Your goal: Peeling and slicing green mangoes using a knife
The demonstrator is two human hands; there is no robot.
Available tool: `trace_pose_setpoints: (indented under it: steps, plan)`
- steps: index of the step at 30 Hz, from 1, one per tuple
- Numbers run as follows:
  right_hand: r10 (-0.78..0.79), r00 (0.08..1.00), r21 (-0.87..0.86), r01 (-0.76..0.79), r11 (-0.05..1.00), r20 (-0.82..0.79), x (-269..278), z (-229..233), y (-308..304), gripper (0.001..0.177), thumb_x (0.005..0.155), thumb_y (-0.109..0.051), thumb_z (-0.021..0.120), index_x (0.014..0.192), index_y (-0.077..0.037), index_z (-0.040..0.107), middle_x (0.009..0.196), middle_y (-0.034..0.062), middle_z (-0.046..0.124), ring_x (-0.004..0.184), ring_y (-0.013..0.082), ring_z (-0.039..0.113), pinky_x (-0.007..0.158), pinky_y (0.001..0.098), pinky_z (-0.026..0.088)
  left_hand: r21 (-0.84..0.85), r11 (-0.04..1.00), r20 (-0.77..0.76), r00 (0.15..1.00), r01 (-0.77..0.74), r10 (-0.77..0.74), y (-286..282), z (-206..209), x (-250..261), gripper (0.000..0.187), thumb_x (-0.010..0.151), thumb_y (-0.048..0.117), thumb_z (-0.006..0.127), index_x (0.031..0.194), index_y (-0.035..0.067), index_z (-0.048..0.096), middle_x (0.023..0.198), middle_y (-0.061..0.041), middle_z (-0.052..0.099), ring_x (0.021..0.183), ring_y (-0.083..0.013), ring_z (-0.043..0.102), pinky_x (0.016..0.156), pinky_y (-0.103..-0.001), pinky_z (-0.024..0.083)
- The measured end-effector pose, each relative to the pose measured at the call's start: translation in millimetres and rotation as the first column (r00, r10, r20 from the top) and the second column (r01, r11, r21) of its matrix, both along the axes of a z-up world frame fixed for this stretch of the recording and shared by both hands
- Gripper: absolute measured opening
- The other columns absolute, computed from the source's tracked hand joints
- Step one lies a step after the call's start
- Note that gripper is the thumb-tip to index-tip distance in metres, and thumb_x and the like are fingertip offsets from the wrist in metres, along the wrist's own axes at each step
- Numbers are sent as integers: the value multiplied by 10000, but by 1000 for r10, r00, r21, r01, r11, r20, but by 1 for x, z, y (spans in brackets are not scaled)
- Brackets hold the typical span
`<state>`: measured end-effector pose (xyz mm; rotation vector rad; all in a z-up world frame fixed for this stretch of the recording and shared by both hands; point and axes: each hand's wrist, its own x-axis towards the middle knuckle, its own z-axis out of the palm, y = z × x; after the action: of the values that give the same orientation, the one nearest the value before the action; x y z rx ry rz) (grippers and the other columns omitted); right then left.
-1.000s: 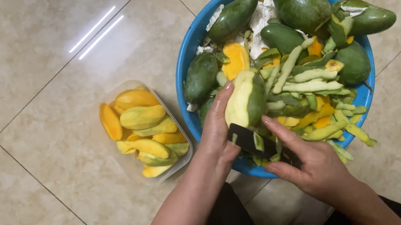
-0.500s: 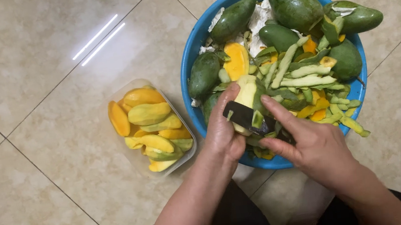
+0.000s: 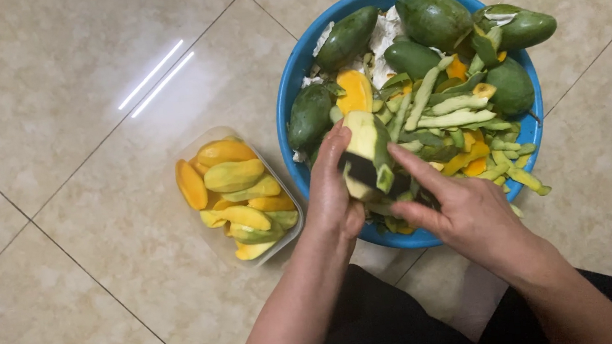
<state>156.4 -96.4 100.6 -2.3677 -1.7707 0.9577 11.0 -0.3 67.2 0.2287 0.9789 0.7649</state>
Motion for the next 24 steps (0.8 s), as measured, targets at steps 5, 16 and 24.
trace_pose_setpoints:
  steps: [5,16,24]
  plan:
    - [-187,848,9,220,975,-495,18,-17,20,701,923,-408,649,1596,-340,464,706,142,737,626,356,671,655,473,545,53,998,105,994,37,-43,-16,-52,-1,646,1007,387,682,1519,51,477,1119,-246,698,902,-337,748,729,-477,675]
    - [-366,650,-101,407,908,-667,18,-53,40,496,1025,-397,631,1450,-143,615,421,121,454,252,234,482,244,302,379,-35,998,73,997,43,-41,-41,-73,7,542,956,313,720,1426,72,595,1051,-208,746,817,-269,760,656,-435,657]
    - [-643,335,-443,507,739,-689,65,-73,56,825,906,-788,640,1439,-172,510,591,48,417,375,138,389,308,290,316,-133,952,278,933,275,-231,-35,-47,-3,453,983,385,658,1397,203,683,1137,-138,779,867,-380,772,609,-557,647]
